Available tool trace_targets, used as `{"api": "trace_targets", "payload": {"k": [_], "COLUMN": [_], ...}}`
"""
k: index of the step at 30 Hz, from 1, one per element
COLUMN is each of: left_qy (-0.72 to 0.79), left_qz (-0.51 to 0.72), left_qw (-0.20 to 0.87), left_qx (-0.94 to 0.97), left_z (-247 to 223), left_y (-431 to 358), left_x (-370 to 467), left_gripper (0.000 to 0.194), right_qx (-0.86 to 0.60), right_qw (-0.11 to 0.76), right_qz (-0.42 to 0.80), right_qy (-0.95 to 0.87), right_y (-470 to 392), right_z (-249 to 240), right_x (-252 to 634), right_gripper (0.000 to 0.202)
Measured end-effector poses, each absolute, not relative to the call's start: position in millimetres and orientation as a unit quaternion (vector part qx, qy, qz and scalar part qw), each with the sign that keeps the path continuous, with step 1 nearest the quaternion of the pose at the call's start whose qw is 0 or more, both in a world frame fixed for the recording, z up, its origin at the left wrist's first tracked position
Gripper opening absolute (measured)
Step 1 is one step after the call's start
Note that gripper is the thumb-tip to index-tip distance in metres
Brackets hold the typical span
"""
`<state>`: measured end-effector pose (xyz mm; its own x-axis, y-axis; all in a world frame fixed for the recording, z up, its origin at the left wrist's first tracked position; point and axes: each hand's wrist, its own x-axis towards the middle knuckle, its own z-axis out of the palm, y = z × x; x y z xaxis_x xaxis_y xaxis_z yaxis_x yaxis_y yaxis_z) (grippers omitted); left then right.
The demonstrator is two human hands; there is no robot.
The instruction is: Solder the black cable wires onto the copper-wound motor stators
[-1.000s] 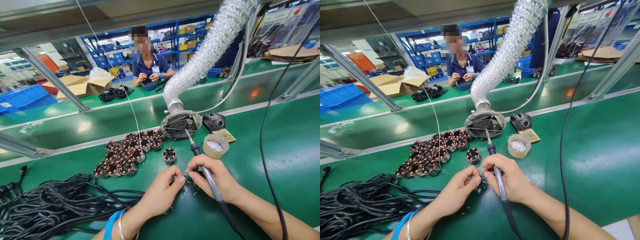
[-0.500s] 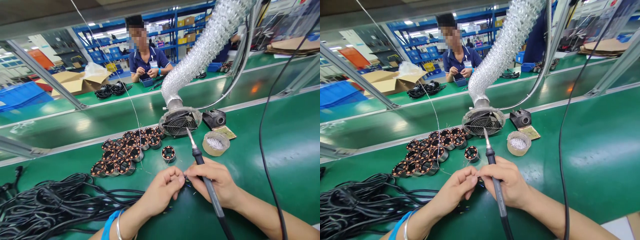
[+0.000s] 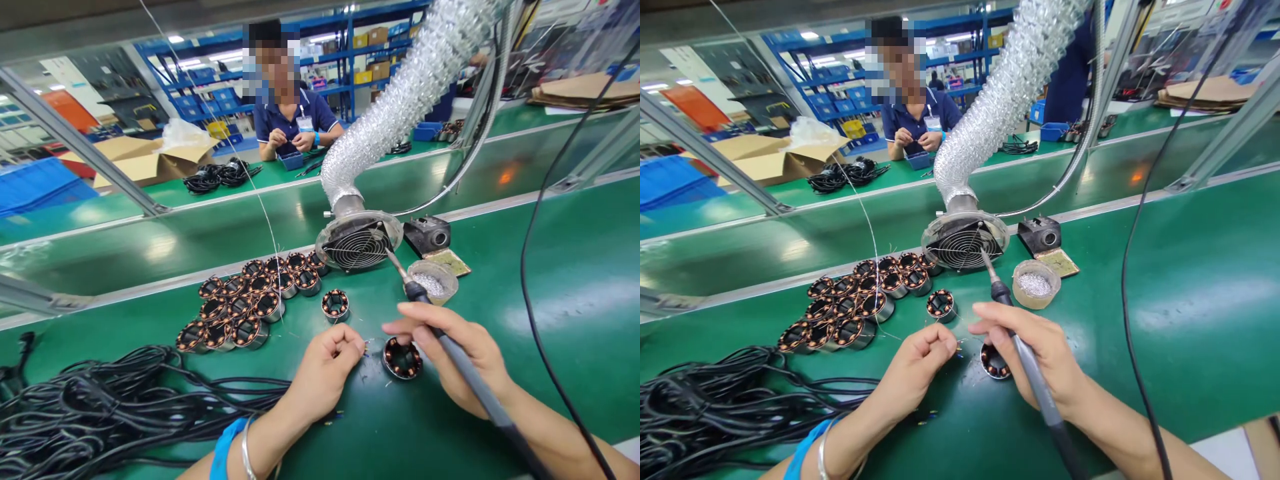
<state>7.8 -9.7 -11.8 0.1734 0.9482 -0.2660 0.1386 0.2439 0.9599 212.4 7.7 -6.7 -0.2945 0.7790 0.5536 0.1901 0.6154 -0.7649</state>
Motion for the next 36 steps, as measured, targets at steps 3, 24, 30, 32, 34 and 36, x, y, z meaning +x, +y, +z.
{"api": "trace_targets", "payload": {"k": [3, 24, 30, 32, 34, 36], "left_qy": [0.546, 0.562, 0.567, 0.567, 0.567, 0.569], "left_qz": [0.344, 0.352, 0.345, 0.342, 0.340, 0.338], "left_qw": [0.559, 0.467, 0.459, 0.461, 0.462, 0.460], "left_qx": [0.521, 0.584, 0.590, 0.592, 0.592, 0.591], "left_z": [-15, -23, -23, -23, -22, -21], "left_y": [-9, -20, -19, -19, -18, -18], "left_x": [7, 8, 9, 10, 10, 11], "left_gripper": [0.026, 0.026, 0.025, 0.025, 0.025, 0.025], "right_qx": [-0.330, -0.516, -0.505, -0.491, -0.474, -0.460], "right_qw": [0.491, 0.505, 0.500, 0.494, 0.492, 0.492], "right_qz": [0.236, 0.261, 0.269, 0.261, 0.250, 0.238], "right_qy": [-0.771, -0.641, -0.651, -0.668, -0.686, -0.700], "right_y": [4, -17, -17, -15, -14, -12], "right_z": [-1, -4, -6, -8, -8, -6], "right_x": [229, 226, 226, 227, 227, 227], "right_gripper": [0.052, 0.008, 0.009, 0.010, 0.011, 0.013]}}
